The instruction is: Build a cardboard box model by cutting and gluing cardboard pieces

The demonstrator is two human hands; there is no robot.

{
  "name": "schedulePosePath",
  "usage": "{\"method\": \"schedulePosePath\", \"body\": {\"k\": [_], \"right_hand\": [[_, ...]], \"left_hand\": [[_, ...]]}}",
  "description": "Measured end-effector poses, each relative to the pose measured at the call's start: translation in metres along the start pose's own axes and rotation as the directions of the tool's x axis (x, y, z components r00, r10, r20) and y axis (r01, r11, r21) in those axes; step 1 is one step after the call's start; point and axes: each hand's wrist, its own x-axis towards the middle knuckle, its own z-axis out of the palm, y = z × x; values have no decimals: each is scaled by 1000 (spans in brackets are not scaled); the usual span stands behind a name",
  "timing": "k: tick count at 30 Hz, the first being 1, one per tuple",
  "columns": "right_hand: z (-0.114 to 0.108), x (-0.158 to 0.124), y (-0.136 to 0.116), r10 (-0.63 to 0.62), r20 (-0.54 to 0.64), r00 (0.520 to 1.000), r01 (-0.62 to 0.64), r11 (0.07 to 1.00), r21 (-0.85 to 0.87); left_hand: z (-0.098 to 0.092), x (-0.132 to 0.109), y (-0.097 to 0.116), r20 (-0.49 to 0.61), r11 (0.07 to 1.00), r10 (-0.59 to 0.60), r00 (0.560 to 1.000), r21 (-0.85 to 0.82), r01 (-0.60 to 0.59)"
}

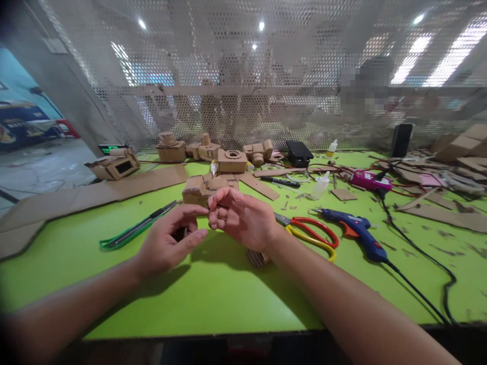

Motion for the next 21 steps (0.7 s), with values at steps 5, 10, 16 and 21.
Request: {"method": "schedulePosePath", "body": {"k": [5,10,16,21], "right_hand": [[0,0,3,4,8,1000,-4,1000,11],[1,1,5,-4,-19,1000,5,1000,19],[0,0,7,-34,-3,999,34,999,-6],[-1,0,8,-78,31,996,80,995,-55]], "left_hand": [[-1,5,-2,-129,949,257,958,223,-224],[-5,7,-7,-144,931,295,944,265,-251],[-7,7,-8,-132,898,342,930,337,-283],[-8,6,-6,-115,872,357,927,398,-286]]}}
